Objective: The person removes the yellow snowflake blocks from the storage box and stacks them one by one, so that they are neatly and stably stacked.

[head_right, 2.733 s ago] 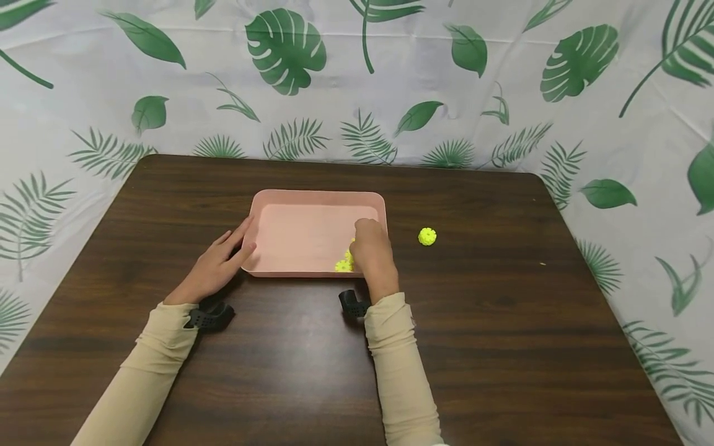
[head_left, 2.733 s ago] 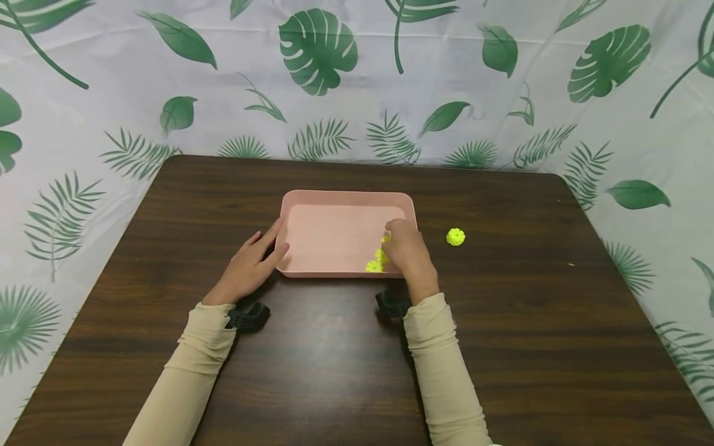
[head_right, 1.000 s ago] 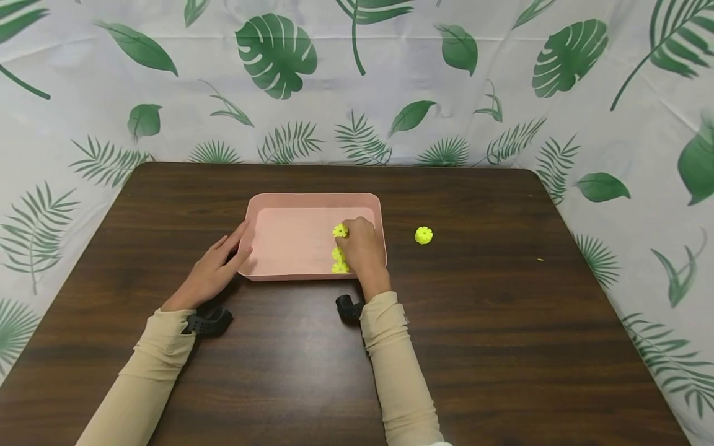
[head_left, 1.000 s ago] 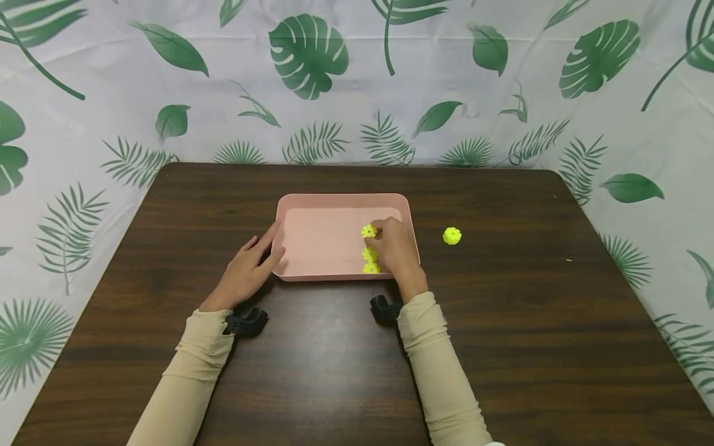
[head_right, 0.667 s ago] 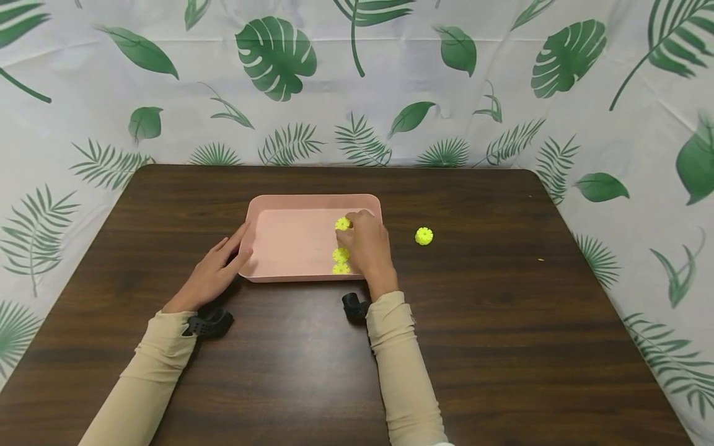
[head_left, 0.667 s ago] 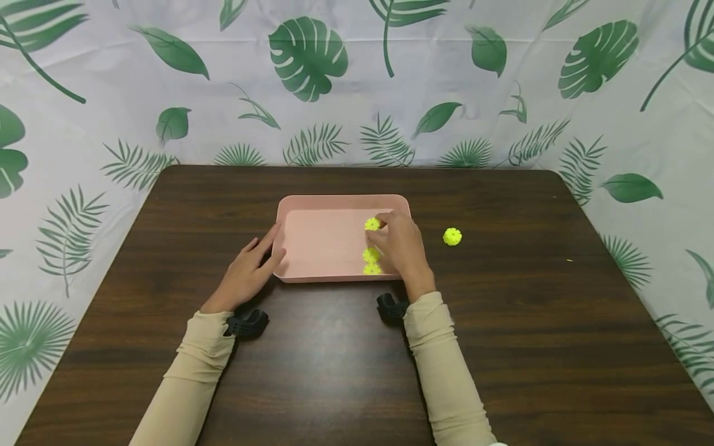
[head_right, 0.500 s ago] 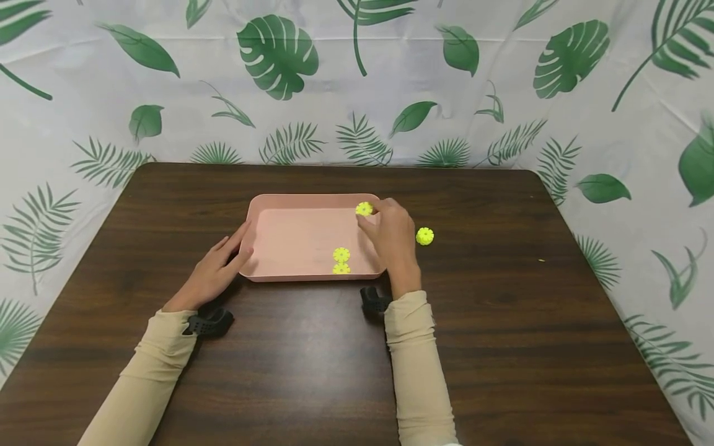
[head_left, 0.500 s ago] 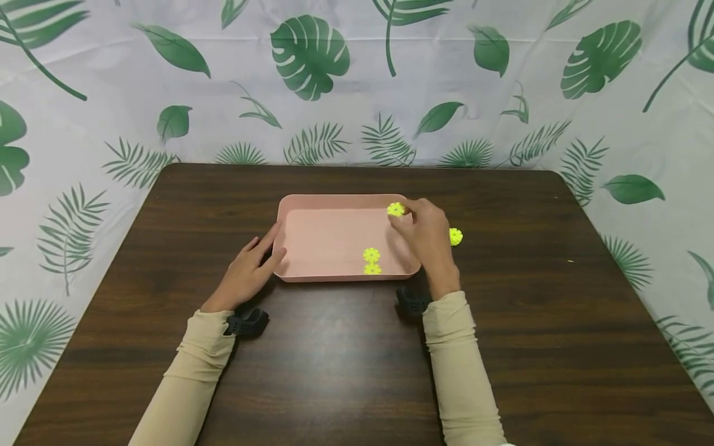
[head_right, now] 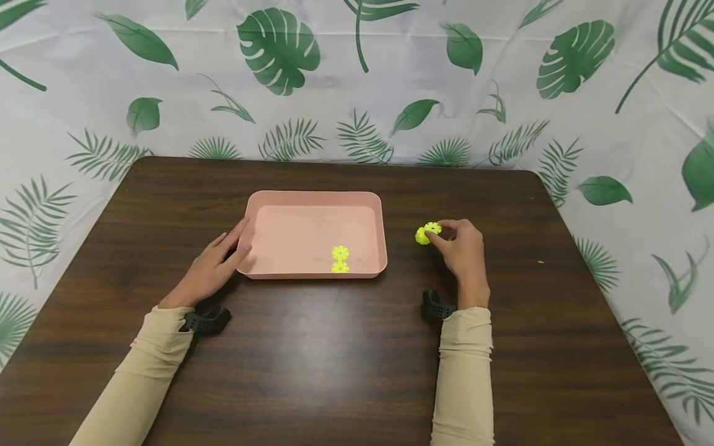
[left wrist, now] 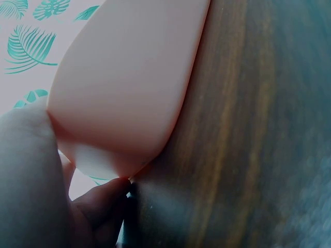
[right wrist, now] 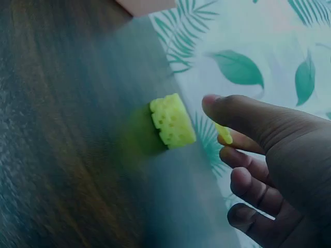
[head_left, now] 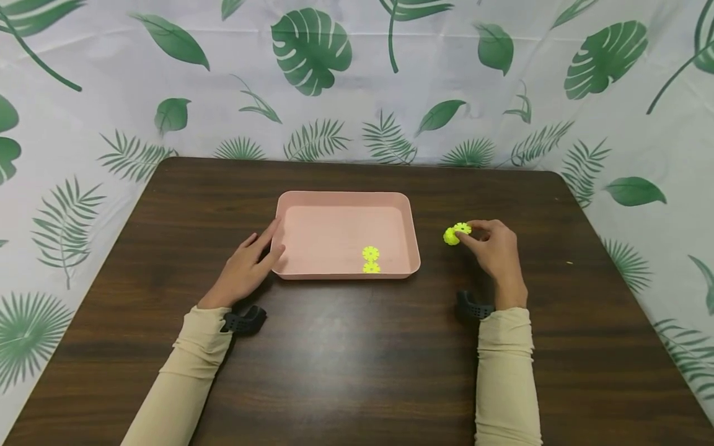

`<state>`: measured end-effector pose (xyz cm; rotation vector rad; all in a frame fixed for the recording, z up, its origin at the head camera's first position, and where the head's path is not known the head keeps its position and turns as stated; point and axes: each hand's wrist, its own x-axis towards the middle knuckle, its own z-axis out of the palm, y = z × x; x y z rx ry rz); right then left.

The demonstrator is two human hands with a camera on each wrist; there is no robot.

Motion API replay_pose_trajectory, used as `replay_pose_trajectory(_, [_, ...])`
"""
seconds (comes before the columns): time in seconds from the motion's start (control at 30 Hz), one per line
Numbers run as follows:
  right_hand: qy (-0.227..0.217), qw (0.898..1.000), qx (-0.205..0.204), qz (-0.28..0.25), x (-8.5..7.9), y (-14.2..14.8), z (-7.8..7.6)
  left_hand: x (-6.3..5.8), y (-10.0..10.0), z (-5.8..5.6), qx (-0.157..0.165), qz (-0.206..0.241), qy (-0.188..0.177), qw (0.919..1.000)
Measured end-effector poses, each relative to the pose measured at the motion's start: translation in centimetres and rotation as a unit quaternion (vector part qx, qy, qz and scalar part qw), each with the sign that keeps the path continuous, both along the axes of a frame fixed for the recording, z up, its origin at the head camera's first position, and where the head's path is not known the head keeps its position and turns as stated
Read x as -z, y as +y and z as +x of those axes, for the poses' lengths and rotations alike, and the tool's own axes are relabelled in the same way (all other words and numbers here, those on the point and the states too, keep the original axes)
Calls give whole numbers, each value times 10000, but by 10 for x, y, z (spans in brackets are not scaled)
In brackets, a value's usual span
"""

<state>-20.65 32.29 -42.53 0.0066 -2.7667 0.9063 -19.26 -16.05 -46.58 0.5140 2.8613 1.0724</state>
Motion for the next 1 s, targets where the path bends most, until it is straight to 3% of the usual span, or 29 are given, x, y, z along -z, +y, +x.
replay_pose_trajectory(0.33, [-140, 9998, -55, -135, 12, -2, -6, 0, 0, -1, 0, -37, -39, 10000])
replay_pose_trajectory(1.0, [-453, 9988, -43, -177, 11, -2, -4, 0, 0, -1, -1, -55, 5, 10000])
